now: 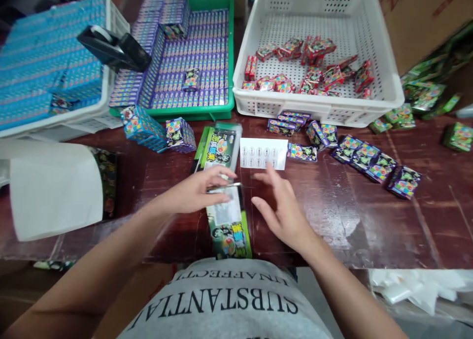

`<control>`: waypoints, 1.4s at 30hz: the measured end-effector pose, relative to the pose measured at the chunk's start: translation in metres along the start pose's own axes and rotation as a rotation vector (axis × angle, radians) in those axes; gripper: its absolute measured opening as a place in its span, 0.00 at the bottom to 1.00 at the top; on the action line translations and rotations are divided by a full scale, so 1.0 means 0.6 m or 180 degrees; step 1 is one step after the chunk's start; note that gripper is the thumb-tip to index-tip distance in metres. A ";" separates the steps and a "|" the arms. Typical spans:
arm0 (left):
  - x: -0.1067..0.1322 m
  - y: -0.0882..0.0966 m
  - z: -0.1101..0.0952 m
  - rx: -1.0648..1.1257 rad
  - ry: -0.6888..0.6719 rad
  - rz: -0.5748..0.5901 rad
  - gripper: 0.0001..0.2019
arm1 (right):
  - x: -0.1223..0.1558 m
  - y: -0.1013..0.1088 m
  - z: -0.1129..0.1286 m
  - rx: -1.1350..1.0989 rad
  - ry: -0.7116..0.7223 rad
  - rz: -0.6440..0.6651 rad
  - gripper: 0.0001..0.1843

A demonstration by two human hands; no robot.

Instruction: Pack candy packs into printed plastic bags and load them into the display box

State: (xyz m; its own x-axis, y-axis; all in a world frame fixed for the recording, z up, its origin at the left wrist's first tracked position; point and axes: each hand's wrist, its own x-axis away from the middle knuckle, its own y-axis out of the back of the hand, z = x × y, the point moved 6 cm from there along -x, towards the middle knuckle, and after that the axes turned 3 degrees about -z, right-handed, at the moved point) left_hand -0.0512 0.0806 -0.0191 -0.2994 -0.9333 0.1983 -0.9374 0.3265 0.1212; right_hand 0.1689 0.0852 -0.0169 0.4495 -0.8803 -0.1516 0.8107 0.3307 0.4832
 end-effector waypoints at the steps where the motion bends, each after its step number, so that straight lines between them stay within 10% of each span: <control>1: 0.016 0.023 0.005 0.0074 0.0058 -0.0311 0.23 | 0.017 0.019 -0.010 -0.0260 -0.0199 -0.0382 0.43; 7: 0.143 0.083 0.047 0.0589 0.0284 -0.2038 0.34 | 0.101 0.075 -0.046 -0.1554 -0.1364 -0.1743 0.07; 13: 0.206 0.021 0.084 0.0871 0.0642 -0.2347 0.26 | 0.043 0.005 -0.011 -0.2540 -0.2012 -0.0605 0.10; 20: 0.259 0.007 0.093 0.1295 0.0585 -0.2380 0.22 | 0.017 -0.039 -0.015 -0.2498 -0.2065 -0.0217 0.11; 25: 0.321 0.020 0.119 0.2012 0.0583 -0.2085 0.20 | 0.017 -0.121 0.029 -0.3004 -0.2296 0.1974 0.31; 28: 0.357 0.037 0.130 0.2352 0.0548 -0.2209 0.20 | -0.004 -0.180 0.084 -0.2824 -0.1622 0.3489 0.38; 33: 0.434 0.110 0.166 0.2111 0.0893 -0.3608 0.30 | -0.120 -0.195 0.092 -0.0222 0.0510 0.1650 0.44; 36: 0.474 0.155 0.181 0.1364 0.1101 -0.4122 0.35 | -0.105 -0.197 0.067 0.1644 0.1232 0.1245 0.50; 42: 0.462 0.121 0.051 -0.2055 0.1014 -0.4585 0.33 | 0.006 -0.160 0.098 0.1386 0.1980 0.0796 0.16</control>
State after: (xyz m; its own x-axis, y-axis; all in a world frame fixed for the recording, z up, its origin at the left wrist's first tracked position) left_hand -0.2075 -0.1591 0.0149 0.8457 -0.4641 -0.2633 -0.1401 -0.6693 0.7297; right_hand 0.0703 0.0304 -0.0134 0.8296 -0.4039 -0.3855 0.4965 0.2178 0.8403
